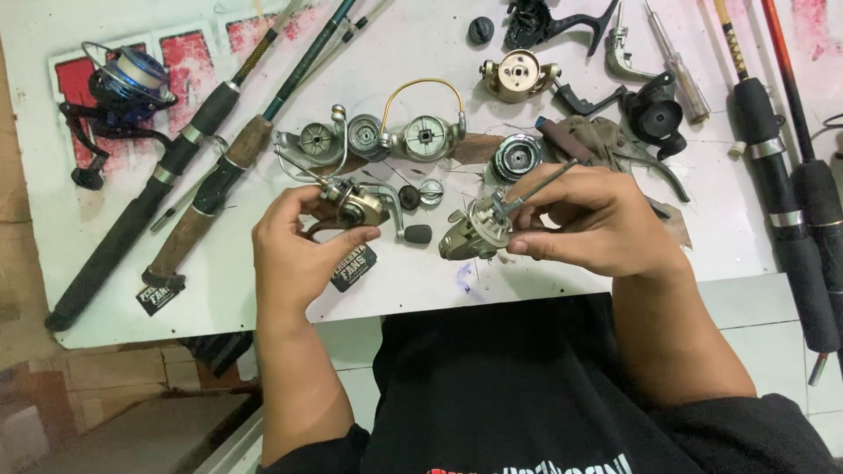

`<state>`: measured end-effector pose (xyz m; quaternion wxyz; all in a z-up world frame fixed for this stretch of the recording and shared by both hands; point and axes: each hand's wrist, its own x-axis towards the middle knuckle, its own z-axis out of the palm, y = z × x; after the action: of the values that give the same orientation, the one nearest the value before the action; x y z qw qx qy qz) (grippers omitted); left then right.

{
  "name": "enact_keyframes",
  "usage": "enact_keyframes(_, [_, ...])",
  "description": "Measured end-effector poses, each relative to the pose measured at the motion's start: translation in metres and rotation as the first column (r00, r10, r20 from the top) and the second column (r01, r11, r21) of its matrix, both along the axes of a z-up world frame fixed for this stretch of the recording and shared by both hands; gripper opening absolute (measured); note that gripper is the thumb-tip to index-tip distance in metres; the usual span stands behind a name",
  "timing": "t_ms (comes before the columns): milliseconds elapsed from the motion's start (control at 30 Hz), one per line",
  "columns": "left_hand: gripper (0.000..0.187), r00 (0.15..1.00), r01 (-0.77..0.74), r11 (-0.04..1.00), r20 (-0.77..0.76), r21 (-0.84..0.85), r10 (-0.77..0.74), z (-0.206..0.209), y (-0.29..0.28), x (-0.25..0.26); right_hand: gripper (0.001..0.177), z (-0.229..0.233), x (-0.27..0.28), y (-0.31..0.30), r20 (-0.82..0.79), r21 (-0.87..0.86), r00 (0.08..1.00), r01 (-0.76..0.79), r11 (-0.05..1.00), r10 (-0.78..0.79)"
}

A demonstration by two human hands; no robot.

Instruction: The recorder is disassembling, maintaining, and reassembling various fishing reels on a workbench.

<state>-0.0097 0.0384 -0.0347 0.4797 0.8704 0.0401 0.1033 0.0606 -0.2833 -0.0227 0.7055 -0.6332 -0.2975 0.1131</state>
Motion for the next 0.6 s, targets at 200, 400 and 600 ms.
enact_keyframes(200, [0.065, 0.972, -0.033, 0.985, -0.226, 0.169, 0.072, -0.019, 0.001, 0.004, 0.025, 0.003, 0.0, 0.005, 0.027, -0.014, 0.999, 0.028, 1.0, -0.027])
enact_keyframes(400, [0.065, 0.932, -0.019, 0.96, -0.343, 0.279, 0.118, -0.025, 0.001, 0.009, 0.024, 0.006, -0.003, 0.005, 0.054, -0.065, 0.997, 0.066, 0.996, -0.063])
enact_keyframes(600, [0.07, 0.957, 0.014, 0.939, -0.276, 0.345, 0.087, -0.022, 0.002, 0.006, 0.026, 0.013, -0.005, 0.015, 0.103, -0.081, 0.99, 0.107, 0.991, -0.098])
